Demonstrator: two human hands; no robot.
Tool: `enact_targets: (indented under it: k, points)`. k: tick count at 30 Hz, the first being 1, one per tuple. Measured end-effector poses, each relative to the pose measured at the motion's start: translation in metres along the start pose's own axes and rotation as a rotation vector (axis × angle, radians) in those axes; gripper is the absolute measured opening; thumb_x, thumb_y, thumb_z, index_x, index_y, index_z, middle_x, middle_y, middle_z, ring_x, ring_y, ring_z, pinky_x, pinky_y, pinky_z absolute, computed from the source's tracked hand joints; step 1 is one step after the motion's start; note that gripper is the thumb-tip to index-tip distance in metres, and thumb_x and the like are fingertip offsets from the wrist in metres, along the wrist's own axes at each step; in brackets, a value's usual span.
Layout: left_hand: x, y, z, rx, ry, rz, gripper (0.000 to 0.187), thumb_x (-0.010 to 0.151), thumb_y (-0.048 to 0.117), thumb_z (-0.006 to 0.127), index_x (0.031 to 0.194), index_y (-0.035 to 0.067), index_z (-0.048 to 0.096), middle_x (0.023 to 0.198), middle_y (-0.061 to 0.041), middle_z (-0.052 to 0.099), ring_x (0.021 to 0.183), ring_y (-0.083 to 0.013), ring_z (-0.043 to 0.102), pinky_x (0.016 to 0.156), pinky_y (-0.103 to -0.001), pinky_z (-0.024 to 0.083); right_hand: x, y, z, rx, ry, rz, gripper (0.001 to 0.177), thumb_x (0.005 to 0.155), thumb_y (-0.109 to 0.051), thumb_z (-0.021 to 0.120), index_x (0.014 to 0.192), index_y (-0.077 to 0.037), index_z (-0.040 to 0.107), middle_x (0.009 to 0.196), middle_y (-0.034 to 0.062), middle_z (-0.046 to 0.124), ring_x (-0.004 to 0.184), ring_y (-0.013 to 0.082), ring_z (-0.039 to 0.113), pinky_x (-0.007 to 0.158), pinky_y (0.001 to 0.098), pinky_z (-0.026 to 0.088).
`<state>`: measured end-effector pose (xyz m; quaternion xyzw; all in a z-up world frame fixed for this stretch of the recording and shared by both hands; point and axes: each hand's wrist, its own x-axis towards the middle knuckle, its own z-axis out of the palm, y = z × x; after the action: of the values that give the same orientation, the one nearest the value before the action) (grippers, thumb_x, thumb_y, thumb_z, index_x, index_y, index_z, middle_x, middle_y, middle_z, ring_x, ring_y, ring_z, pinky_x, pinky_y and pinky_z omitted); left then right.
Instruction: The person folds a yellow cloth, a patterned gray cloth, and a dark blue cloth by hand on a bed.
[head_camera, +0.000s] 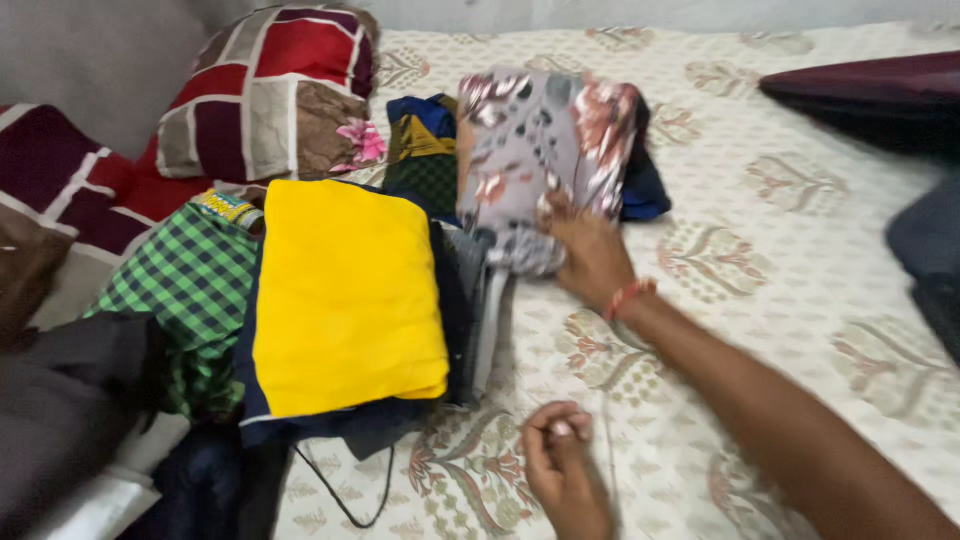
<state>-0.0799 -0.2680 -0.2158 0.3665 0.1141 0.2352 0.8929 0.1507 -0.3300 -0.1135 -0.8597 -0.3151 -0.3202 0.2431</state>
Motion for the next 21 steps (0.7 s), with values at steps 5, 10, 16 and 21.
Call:
enact_targets:
  k: [5,10,16,21]
  points:
    - [0.011,0.031,0.001,-0.01,-0.035,-0.059,0.038,0.103,0.022,0.048,0.135,0.0,0.048,0.124,-0.015,0.06,0.109,-0.0233,0.061,0.088,-0.037,0.051,-0.081,-0.072,-0.052,0.068,0.058,0.295,0.034,0.073,-0.006,0.078,0.106,-0.006,0.073,0.098,0.0185,0.072,0.094,0.0372,0.069,0.082,0.0437,0.055]
    - [0.019,0.055,0.0,0.016,-0.125,-0.157,0.067,0.099,0.043,0.045,0.155,0.009,0.027,0.152,-0.017,0.048,0.137,-0.0304,0.052,0.101,-0.043,0.049,-0.155,-0.105,-0.1,0.411,0.141,0.835,0.036,0.067,-0.002,0.076,0.102,-0.005,0.071,0.085,0.0089,0.074,0.076,0.0176,0.072,0.064,0.0347,0.057]
    - [0.03,0.054,-0.016,-0.014,-0.24,-0.079,0.074,0.097,0.047,0.046,0.156,0.009,0.023,0.162,-0.009,0.033,0.143,-0.0294,0.043,0.102,-0.051,0.05,-0.237,-0.097,-0.121,0.344,0.285,0.99,0.022,0.068,0.013,0.067,0.082,-0.003,0.06,0.07,0.0015,0.063,0.066,0.0079,0.054,0.057,0.0266,0.046]
    - [0.017,0.055,-0.033,0.212,-0.122,-0.016,0.063,0.101,0.045,0.047,0.148,0.004,0.038,0.149,-0.016,0.051,0.125,-0.0278,0.059,0.093,-0.039,0.052,-0.257,-0.087,-0.096,0.446,0.432,0.949,0.024,0.069,0.015,0.06,0.081,-0.005,0.054,0.073,-0.002,0.056,0.069,0.0068,0.049,0.059,0.025,0.042]
